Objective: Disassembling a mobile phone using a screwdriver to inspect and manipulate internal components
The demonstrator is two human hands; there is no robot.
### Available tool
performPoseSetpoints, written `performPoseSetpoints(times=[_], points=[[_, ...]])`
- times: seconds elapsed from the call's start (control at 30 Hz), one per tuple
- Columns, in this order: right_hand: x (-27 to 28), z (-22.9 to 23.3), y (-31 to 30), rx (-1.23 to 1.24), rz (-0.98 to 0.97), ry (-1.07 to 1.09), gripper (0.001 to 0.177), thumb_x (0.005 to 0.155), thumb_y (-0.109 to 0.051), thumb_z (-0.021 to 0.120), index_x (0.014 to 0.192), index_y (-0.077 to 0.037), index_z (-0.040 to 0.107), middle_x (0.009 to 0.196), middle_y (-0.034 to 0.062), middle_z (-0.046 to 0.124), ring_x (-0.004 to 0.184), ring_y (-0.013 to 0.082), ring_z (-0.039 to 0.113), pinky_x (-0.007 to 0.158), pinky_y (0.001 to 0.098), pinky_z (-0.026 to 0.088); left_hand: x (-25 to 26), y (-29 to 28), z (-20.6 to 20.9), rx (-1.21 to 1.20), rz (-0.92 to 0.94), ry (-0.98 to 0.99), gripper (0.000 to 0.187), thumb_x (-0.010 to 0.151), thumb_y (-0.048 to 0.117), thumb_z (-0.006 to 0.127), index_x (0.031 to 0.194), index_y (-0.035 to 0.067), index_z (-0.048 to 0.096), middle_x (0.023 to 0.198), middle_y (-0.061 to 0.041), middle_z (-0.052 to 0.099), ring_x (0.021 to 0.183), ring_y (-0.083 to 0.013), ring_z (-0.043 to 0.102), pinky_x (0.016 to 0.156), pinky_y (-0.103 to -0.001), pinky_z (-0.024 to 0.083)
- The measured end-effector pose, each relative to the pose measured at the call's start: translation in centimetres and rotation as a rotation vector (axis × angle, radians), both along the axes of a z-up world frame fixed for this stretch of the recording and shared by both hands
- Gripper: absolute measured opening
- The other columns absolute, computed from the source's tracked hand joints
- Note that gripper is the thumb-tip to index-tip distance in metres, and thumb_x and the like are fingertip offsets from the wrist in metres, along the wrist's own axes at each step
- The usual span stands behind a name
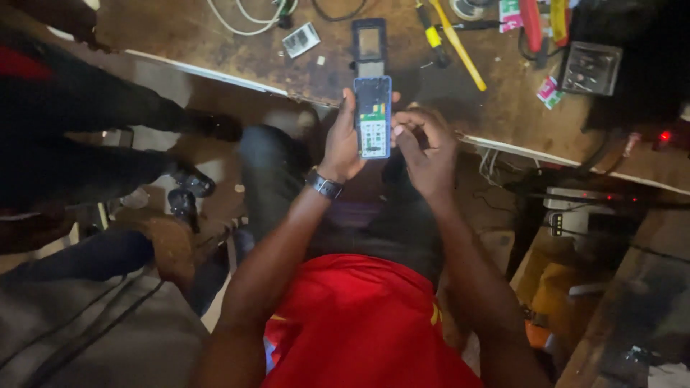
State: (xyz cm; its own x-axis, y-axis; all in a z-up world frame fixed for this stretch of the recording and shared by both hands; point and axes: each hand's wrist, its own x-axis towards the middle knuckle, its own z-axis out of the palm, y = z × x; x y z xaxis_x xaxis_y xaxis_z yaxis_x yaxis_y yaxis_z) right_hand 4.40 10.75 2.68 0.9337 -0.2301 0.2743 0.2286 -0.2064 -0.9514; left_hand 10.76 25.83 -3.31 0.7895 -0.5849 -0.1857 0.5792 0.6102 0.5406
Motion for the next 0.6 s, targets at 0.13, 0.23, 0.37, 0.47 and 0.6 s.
performPoseSetpoints(times=[0.13, 0.23, 0.37, 0.47, 0.6], points=[[0.7, 1.3, 0.7, -0.136, -0.005, -0.009, 0.013, 0.102, -0.003, 0.073, 0.114, 0.0, 0.078, 0.097, 0.0169, 0.07, 0.085, 0.0373, 0.078, 0.067, 0.0404, 0.061, 1.0, 0.7, 0.9, 0.0, -0.014, -0.027, 0.095, 0.105, 0.078, 0.024, 0.15, 0.001, 0.057, 0.11, -0.018, 0.08, 0.097, -0.0295, 0.081, 0.08, -0.04, 0.072], [1.2, 1.1, 0.9, -0.188, -0.017, 0.028, 0.014, 0.101, -0.004, 0.076, 0.115, -0.004, 0.079, 0.097, 0.0171, 0.07, 0.087, 0.044, 0.075, 0.069, 0.0413, 0.061, 1.9, 0.9, 0.3, -0.006, -0.049, -0.028, 0.093, 0.106, 0.076, 0.022, 0.152, 0.001, 0.056, 0.111, -0.018, 0.08, 0.099, -0.0289, 0.082, 0.084, -0.04, 0.072], [2.2, 0.7, 0.9, -0.213, -0.01, 0.004, 0.016, 0.103, -0.001, 0.073, 0.117, -0.002, 0.079, 0.094, 0.0149, 0.067, 0.078, 0.0392, 0.076, 0.061, 0.0395, 0.06, 2.7, -0.1, -2.2, -0.034, -0.012, -0.004, 0.074, 0.112, 0.063, 0.036, 0.15, 0.004, 0.059, 0.13, -0.024, 0.074, 0.102, -0.0358, 0.081, 0.077, -0.042, 0.072], [2.7, -0.1, 0.9, -0.341, 0.002, -0.011, 0.017, 0.101, -0.003, 0.078, 0.118, -0.004, 0.079, 0.092, 0.0157, 0.064, 0.074, 0.0426, 0.071, 0.058, 0.0418, 0.056, 2.7, -0.7, -3.5, -0.043, 0.047, 0.013, 0.063, 0.116, 0.056, 0.039, 0.149, 0.006, 0.061, 0.138, -0.02, 0.071, 0.109, -0.0349, 0.079, 0.086, -0.042, 0.071], [3.4, -0.2, 1.3, -0.363, 0.009, -0.029, 0.014, 0.102, -0.006, 0.078, 0.116, -0.004, 0.079, 0.09, 0.016, 0.063, 0.073, 0.0412, 0.071, 0.057, 0.0379, 0.056, 2.6, -1.0, -5.2, -0.098, 0.08, 0.02, 0.06, 0.116, 0.056, 0.042, 0.147, 0.008, 0.061, 0.142, -0.024, 0.067, 0.114, -0.0409, 0.077, 0.092, -0.047, 0.068]])
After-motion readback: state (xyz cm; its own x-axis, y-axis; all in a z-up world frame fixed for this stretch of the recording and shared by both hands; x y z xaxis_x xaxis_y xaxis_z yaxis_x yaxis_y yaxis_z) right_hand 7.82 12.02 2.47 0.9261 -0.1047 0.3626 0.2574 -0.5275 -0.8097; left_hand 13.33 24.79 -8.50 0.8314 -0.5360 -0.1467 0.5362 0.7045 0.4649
